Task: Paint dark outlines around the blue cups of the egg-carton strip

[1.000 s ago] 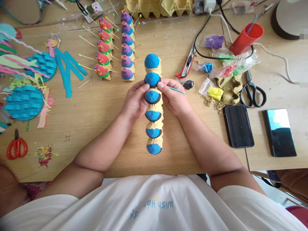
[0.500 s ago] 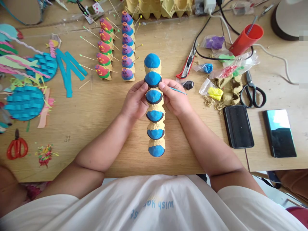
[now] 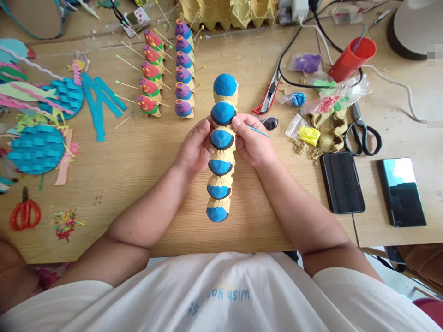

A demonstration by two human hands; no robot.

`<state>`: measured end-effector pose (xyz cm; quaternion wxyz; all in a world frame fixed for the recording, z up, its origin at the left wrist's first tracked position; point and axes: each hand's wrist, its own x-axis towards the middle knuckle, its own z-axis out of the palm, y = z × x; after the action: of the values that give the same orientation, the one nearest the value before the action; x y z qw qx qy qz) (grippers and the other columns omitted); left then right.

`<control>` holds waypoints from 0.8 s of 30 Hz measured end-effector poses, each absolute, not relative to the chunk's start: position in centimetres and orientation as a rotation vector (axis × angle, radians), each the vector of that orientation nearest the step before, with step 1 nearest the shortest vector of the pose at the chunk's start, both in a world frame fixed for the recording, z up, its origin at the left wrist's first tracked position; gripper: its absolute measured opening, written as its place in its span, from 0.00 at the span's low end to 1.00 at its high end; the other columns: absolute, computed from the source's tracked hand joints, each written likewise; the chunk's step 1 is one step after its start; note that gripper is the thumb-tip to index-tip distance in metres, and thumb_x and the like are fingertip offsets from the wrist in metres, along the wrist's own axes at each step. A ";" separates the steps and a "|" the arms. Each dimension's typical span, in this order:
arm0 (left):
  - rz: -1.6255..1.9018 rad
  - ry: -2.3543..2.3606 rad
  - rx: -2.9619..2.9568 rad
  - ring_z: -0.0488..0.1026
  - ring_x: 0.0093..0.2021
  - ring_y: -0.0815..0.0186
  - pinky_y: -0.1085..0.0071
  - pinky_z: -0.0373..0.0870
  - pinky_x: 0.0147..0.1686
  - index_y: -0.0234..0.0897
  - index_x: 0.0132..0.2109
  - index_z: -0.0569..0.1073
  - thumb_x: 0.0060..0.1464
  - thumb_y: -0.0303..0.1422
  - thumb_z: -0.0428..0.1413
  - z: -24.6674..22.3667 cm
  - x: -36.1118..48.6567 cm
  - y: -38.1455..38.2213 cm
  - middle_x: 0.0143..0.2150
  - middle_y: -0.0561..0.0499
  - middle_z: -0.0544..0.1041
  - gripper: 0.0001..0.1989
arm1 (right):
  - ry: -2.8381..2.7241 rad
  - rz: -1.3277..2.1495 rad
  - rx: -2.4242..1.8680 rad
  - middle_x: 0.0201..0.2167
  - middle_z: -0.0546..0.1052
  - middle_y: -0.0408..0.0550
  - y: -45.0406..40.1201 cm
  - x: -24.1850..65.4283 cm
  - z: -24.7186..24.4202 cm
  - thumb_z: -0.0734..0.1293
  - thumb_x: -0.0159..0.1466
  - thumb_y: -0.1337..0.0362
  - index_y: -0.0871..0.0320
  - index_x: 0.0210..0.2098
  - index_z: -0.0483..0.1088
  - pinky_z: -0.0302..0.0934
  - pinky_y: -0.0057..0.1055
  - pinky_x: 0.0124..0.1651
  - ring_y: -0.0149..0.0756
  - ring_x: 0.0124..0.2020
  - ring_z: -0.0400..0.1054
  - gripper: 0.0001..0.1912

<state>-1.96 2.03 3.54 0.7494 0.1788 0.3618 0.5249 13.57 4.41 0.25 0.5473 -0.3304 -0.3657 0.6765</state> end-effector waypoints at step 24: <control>1.091 0.895 0.339 0.87 0.52 0.45 0.52 0.82 0.48 0.49 0.40 0.81 0.58 0.51 0.67 0.8 -2.8 2.7 0.36 0.49 0.87 0.13 | -1.048 1.445 -0.807 0.22 0.62 0.36 4.1 13.6 1.2 0.76 0.64 0.45 0.48 0.35 0.68 0.67 0.31 0.31 0.30 0.24 0.62 0.18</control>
<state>-2.82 2.74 0.82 0.7481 0.1551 0.4092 0.4989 13.64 4.09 1.16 0.5573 -0.3420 -0.4443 0.6124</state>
